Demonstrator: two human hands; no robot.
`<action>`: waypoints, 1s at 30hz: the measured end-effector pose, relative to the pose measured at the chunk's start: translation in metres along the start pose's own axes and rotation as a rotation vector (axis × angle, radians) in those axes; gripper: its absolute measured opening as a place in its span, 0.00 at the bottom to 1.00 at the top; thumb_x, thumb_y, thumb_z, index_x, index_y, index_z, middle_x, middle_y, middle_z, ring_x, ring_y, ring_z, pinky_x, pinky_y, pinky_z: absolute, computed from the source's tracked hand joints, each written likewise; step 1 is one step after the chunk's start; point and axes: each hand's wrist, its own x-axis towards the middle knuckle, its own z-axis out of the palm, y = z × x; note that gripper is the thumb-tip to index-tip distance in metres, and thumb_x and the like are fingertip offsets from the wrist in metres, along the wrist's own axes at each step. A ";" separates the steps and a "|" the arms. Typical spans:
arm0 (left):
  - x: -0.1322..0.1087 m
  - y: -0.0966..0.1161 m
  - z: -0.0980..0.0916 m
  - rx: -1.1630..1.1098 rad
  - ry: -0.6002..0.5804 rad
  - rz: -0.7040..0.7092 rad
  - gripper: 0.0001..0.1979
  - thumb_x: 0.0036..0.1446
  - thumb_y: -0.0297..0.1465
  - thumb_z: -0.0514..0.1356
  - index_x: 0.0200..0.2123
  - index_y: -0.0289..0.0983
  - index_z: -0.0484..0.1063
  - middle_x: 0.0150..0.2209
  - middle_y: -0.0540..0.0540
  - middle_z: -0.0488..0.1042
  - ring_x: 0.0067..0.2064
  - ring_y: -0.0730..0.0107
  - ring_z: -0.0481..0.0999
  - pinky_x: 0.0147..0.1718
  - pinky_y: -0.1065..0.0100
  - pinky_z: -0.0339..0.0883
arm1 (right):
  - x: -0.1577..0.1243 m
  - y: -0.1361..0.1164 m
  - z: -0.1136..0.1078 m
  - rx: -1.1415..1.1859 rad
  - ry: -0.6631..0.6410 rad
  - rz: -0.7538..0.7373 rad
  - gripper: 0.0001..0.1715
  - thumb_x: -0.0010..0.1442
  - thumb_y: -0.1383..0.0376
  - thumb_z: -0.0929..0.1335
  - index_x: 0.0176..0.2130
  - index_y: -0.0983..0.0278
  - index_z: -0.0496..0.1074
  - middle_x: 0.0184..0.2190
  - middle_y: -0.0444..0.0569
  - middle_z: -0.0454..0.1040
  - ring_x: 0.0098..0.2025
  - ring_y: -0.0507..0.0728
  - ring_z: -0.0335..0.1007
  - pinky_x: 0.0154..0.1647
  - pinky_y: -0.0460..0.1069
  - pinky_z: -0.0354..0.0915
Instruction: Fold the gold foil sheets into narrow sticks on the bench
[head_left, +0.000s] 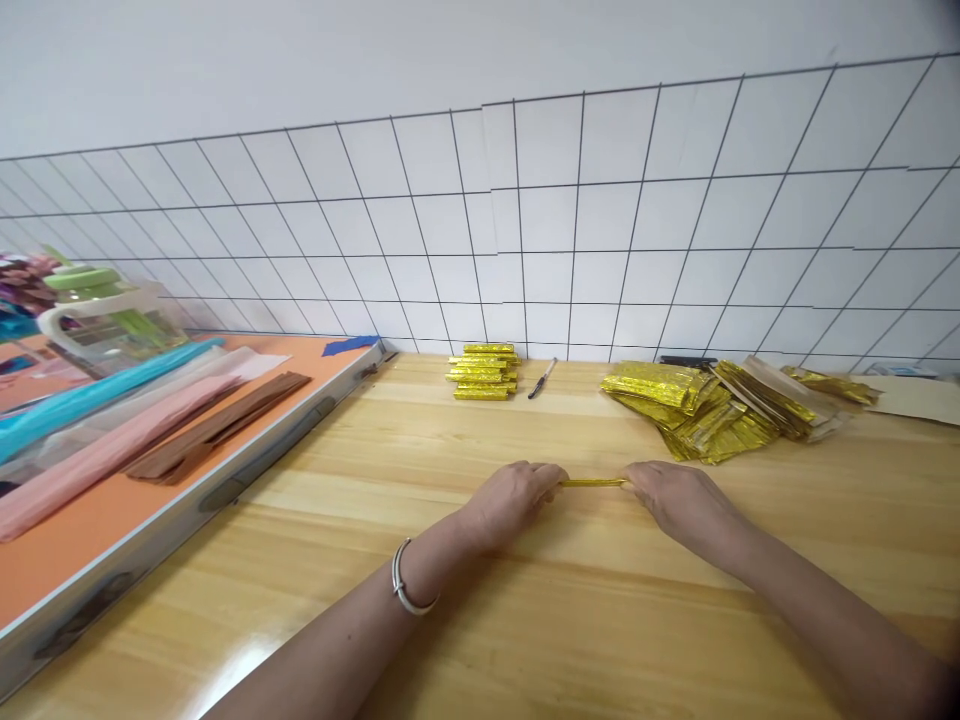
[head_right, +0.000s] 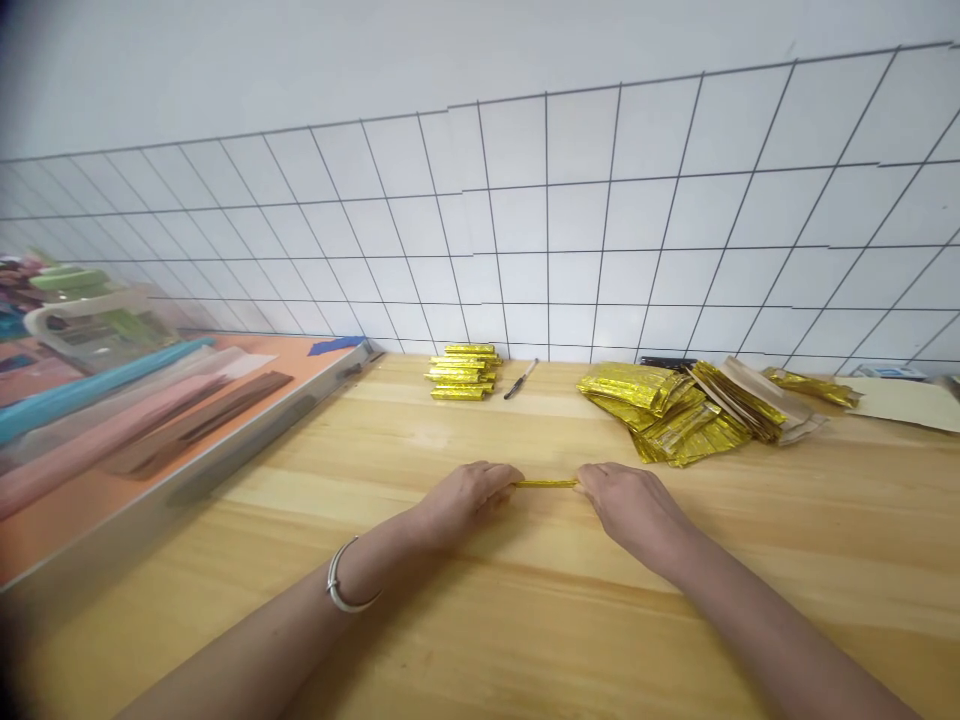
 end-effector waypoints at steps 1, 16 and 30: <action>0.000 0.000 0.001 -0.015 -0.004 -0.019 0.08 0.55 0.22 0.49 0.37 0.37 0.64 0.28 0.50 0.69 0.28 0.73 0.67 0.28 0.74 0.57 | 0.000 0.000 0.000 -0.008 0.001 0.009 0.12 0.63 0.65 0.57 0.29 0.62 0.63 0.26 0.46 0.71 0.29 0.53 0.67 0.29 0.46 0.56; 0.017 0.064 0.025 -1.400 0.312 -0.309 0.16 0.56 0.44 0.53 0.31 0.35 0.60 0.22 0.49 0.71 0.22 0.73 0.71 0.23 0.73 0.56 | 0.018 -0.039 -0.015 1.083 0.275 0.146 0.17 0.57 0.52 0.64 0.29 0.63 0.66 0.25 0.43 0.67 0.25 0.51 0.64 0.24 0.46 0.62; 0.022 0.053 -0.038 -1.391 0.788 -0.193 0.15 0.57 0.41 0.56 0.28 0.35 0.60 0.19 0.53 0.65 0.20 0.78 0.65 0.25 0.73 0.58 | 0.090 -0.112 -0.063 1.448 0.271 0.093 0.18 0.58 0.50 0.62 0.31 0.62 0.63 0.12 0.33 0.57 0.06 0.47 0.50 0.05 0.42 0.47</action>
